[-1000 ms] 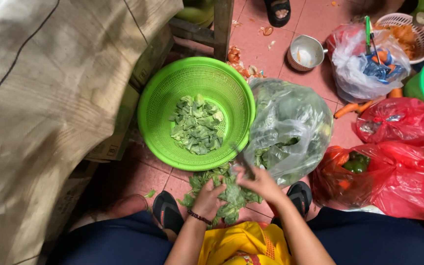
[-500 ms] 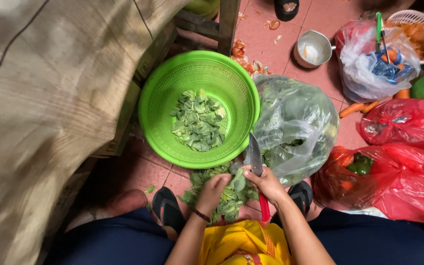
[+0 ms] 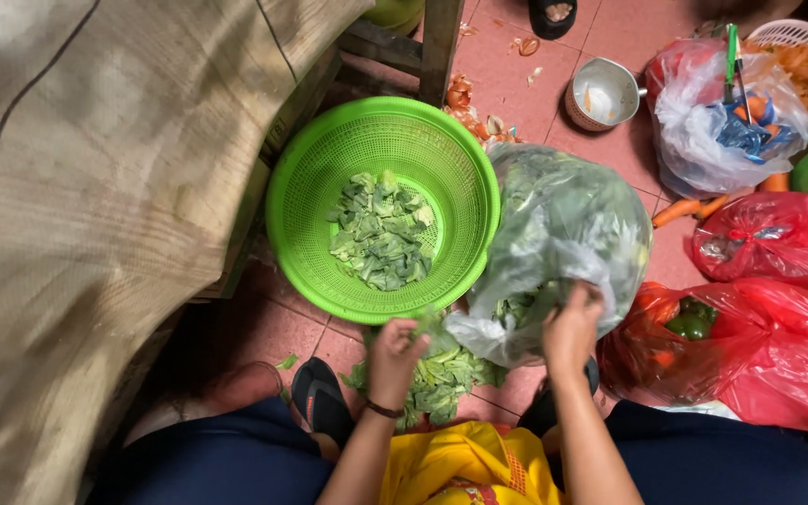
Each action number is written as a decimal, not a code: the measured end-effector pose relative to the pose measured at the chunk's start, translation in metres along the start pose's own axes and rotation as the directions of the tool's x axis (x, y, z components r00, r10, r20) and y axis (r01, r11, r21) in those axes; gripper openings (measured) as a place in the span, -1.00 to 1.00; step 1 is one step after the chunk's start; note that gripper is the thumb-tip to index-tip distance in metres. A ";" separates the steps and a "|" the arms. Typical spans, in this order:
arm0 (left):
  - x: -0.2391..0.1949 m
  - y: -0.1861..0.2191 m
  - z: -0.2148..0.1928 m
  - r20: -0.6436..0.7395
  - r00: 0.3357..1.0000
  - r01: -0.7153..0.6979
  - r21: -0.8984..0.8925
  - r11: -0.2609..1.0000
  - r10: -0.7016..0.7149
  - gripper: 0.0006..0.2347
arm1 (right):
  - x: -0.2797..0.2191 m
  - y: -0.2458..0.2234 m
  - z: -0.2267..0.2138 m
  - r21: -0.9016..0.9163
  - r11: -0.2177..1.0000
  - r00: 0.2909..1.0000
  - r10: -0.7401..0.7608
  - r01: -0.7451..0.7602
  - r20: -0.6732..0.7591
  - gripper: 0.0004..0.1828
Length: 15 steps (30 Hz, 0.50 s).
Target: The recorder is sitting and chopping green leafy vegetables using a knife, placing the cut pieces into a green plastic bowl.
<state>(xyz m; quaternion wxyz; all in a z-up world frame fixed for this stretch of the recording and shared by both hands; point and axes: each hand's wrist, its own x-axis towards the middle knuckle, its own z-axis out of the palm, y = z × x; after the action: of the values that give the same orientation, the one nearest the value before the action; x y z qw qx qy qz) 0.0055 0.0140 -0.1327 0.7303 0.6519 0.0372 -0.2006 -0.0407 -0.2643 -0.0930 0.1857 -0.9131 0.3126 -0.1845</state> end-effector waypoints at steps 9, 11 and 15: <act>0.021 0.023 -0.039 -0.424 0.881 0.024 -0.402 0.915 -0.209 -0.61 | -0.001 0.016 0.016 -0.318 0.904 0.880 0.378 -0.285 0.286 -0.33; 0.018 0.027 -0.036 -0.391 0.901 0.025 -0.384 0.923 -0.188 -0.61 | -0.003 0.019 0.022 -0.324 0.899 0.867 0.393 -0.293 0.306 -0.32; 0.014 0.034 -0.026 -0.303 0.941 0.044 -0.335 0.941 -0.152 -0.63 | 0.000 0.028 0.031 -0.291 0.895 0.814 0.433 -0.337 0.388 -0.37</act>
<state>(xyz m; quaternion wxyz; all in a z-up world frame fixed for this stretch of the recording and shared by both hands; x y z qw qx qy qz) 0.0350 0.0382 -0.1088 0.8000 0.5448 0.2220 -0.1182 -0.0410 -0.2779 -0.1331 0.1888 -0.8621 0.4587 0.1034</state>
